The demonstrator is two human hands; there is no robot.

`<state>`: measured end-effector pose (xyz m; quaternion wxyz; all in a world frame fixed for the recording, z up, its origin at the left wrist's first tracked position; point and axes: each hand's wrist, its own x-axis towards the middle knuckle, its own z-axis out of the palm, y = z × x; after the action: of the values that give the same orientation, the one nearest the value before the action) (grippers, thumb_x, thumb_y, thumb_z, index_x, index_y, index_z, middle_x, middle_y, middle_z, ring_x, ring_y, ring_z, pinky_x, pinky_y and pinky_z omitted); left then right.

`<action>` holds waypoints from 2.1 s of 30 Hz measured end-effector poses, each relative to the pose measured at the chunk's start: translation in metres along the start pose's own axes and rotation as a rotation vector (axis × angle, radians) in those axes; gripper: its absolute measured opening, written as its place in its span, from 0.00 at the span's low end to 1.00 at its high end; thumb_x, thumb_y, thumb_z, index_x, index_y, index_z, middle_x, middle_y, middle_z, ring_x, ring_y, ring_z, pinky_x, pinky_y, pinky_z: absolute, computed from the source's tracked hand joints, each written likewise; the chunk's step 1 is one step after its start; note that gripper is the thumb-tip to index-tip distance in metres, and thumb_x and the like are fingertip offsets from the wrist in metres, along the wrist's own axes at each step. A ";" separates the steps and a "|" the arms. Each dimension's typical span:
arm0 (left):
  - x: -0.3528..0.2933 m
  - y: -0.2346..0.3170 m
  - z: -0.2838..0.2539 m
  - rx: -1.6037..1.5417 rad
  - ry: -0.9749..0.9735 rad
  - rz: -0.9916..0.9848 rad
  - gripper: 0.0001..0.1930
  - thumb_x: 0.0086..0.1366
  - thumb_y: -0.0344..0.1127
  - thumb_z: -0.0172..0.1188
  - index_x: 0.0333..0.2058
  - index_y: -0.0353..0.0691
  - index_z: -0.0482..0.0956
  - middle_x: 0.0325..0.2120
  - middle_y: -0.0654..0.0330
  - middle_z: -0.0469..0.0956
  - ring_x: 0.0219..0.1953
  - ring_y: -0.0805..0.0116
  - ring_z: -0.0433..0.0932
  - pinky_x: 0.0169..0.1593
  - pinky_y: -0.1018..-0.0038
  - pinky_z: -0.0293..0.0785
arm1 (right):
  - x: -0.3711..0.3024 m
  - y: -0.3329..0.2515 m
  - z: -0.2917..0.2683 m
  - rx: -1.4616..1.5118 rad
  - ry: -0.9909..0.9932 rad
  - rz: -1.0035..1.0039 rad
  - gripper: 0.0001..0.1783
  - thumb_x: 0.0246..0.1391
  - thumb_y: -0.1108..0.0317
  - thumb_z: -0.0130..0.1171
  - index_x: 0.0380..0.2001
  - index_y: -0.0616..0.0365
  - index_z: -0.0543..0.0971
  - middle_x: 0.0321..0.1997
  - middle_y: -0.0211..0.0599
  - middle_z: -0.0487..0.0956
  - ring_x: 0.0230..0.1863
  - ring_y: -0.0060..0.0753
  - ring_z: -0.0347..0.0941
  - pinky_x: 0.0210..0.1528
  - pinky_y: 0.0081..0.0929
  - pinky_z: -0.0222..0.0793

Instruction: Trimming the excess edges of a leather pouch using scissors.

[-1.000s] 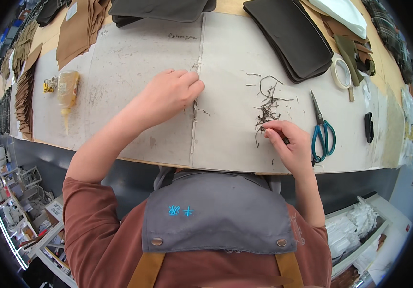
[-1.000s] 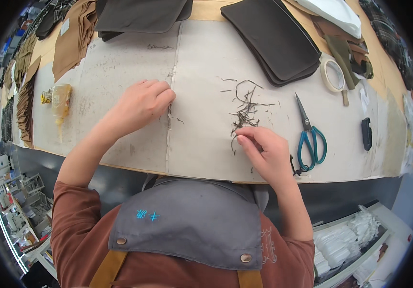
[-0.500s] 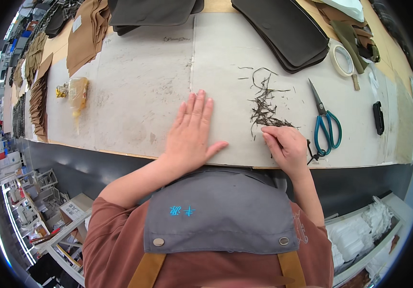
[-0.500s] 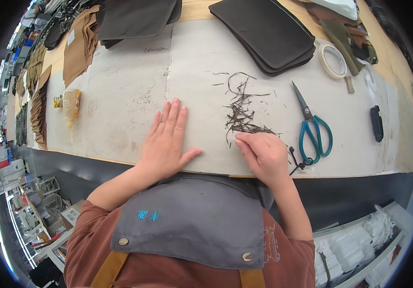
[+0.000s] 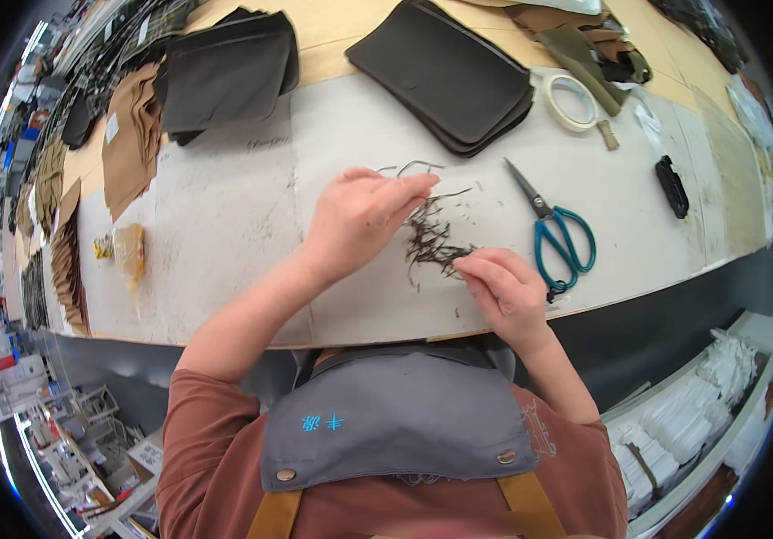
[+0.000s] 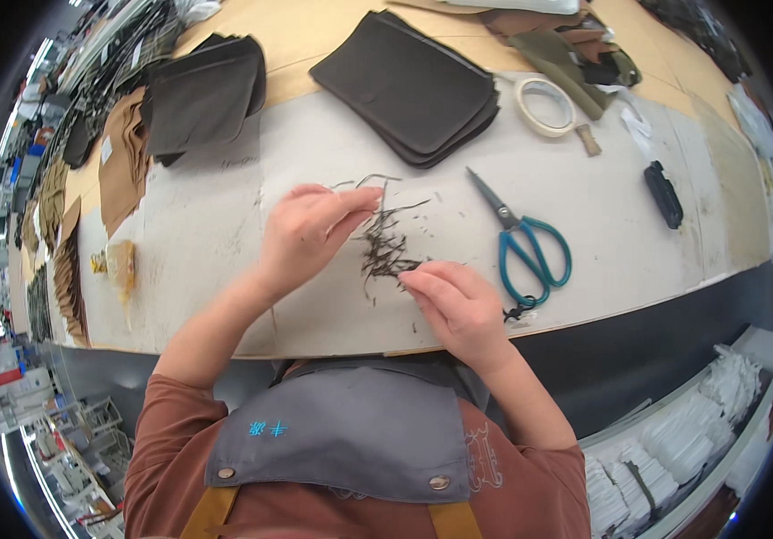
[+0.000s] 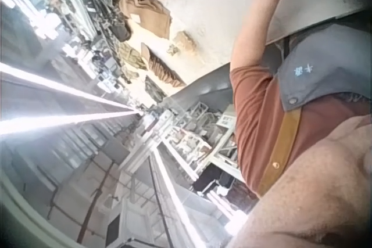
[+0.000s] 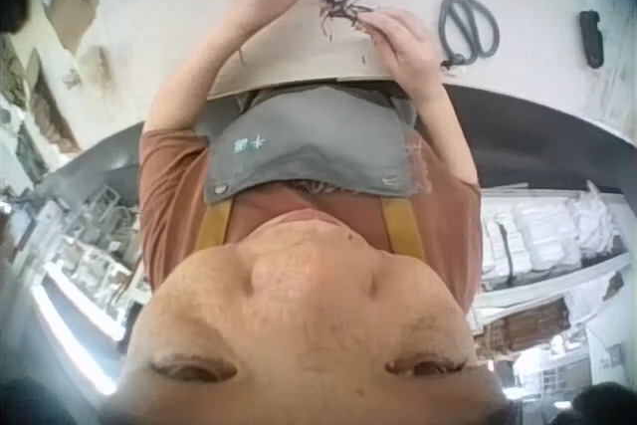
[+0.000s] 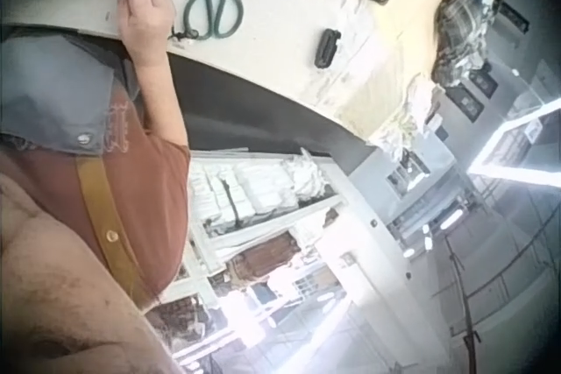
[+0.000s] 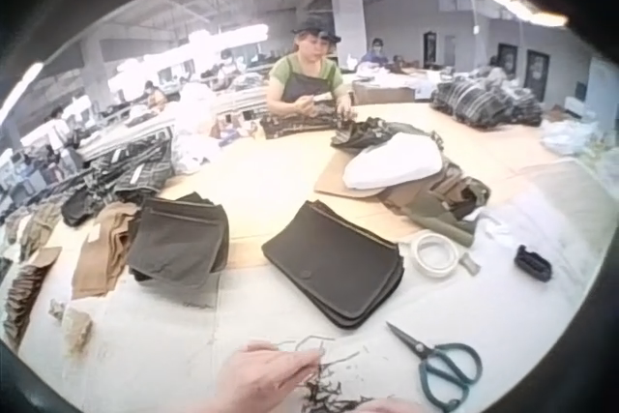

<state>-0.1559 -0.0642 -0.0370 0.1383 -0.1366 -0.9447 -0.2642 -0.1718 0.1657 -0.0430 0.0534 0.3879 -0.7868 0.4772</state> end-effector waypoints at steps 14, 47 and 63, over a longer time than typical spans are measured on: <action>0.009 -0.045 0.013 0.514 -0.227 -0.183 0.33 0.66 0.48 0.45 0.63 0.37 0.48 0.63 0.50 0.52 0.65 0.53 0.50 0.66 0.59 0.45 | 0.006 0.040 -0.049 -0.686 -0.096 0.213 0.27 0.47 0.67 0.60 0.53 0.47 0.72 0.57 0.35 0.68 0.57 0.41 0.63 0.56 0.38 0.57; 0.128 -0.051 0.006 -0.351 0.258 -0.234 0.11 0.67 0.34 0.50 0.40 0.31 0.73 0.23 0.62 0.71 0.26 0.78 0.64 0.32 0.81 0.64 | 0.120 0.098 -0.021 -0.791 -0.337 -0.177 0.30 0.52 0.49 0.54 0.50 0.61 0.72 0.53 0.36 0.71 0.56 0.34 0.64 0.57 0.31 0.58; 0.039 0.040 -0.100 0.490 0.097 0.718 0.06 0.58 0.33 0.53 0.35 0.48 0.73 0.35 0.63 0.81 0.40 0.59 0.80 0.61 0.60 0.57 | 0.130 0.034 -0.065 1.221 -0.428 0.940 0.49 0.54 0.26 0.23 0.42 0.63 0.77 0.41 0.36 0.78 0.40 0.23 0.74 0.42 0.19 0.70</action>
<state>-0.1600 -0.0780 0.0765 0.2938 -0.4071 -0.8644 0.0267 -0.3037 0.1529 0.0272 -0.5272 0.0595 -0.4609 0.7114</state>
